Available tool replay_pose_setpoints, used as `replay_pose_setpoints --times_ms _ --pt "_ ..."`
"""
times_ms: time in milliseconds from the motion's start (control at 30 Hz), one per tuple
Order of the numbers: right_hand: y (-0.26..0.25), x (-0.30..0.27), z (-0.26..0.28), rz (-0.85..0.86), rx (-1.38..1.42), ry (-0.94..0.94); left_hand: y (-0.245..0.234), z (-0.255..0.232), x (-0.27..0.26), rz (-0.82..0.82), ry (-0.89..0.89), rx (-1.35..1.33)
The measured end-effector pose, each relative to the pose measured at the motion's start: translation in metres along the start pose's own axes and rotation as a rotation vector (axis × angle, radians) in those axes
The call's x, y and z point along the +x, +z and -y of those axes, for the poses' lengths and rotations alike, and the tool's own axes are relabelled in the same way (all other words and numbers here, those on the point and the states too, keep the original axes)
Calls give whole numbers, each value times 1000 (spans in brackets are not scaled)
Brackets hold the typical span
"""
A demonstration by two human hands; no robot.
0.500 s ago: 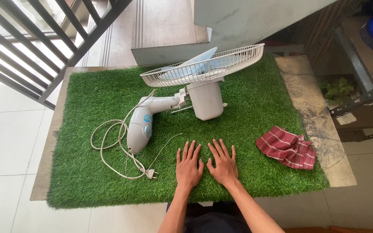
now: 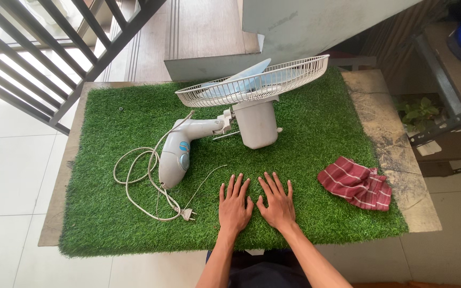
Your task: The person disassembles a white table fan by removing the front grille, unscrewing the central nut, and detaching the fan blades. They then remove the rear grille and use a screwdriver to loosen a screw on the motor housing.
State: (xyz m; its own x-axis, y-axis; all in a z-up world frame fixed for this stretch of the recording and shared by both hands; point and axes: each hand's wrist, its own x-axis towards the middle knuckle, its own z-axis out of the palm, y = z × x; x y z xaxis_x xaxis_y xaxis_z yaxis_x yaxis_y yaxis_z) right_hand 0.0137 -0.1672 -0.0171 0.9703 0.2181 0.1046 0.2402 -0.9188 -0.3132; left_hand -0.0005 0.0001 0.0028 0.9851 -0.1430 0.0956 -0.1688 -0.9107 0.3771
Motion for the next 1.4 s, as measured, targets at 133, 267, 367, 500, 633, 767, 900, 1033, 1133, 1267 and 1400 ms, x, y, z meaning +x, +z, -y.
replay_pose_setpoints --times_ms 133,267,367,500,633,767,900,1033,1133,1267,1400 --pt "0 0 0 0 11 -2 2 0 0 -10 -3 -6" --pt "0 0 0 0 4 -2 2 1 0 -7 -3 -2" --pt "0 1 0 -1 3 -2 2 1 1 -11 0 -2" --pt "-1 0 0 -5 16 -1 3 1 0 -23 9 11" --pt "-1 -1 1 -12 5 -6 3 1 -1 -18 3 4" --pt "-2 0 1 -7 12 1 5 2 -1 -27 9 4" --pt "-2 -1 1 11 5 9 6 2 -1 -47 23 13" --pt "-2 0 0 4 5 1 6 2 -1 -20 10 12" --pt "1 -2 -1 13 13 6 6 3 -2 -7 5 4" --pt "0 -1 -2 -9 24 -12 6 4 0 -14 14 1" --pt "-9 4 1 86 42 30 8 7 -2 35 1 -8"
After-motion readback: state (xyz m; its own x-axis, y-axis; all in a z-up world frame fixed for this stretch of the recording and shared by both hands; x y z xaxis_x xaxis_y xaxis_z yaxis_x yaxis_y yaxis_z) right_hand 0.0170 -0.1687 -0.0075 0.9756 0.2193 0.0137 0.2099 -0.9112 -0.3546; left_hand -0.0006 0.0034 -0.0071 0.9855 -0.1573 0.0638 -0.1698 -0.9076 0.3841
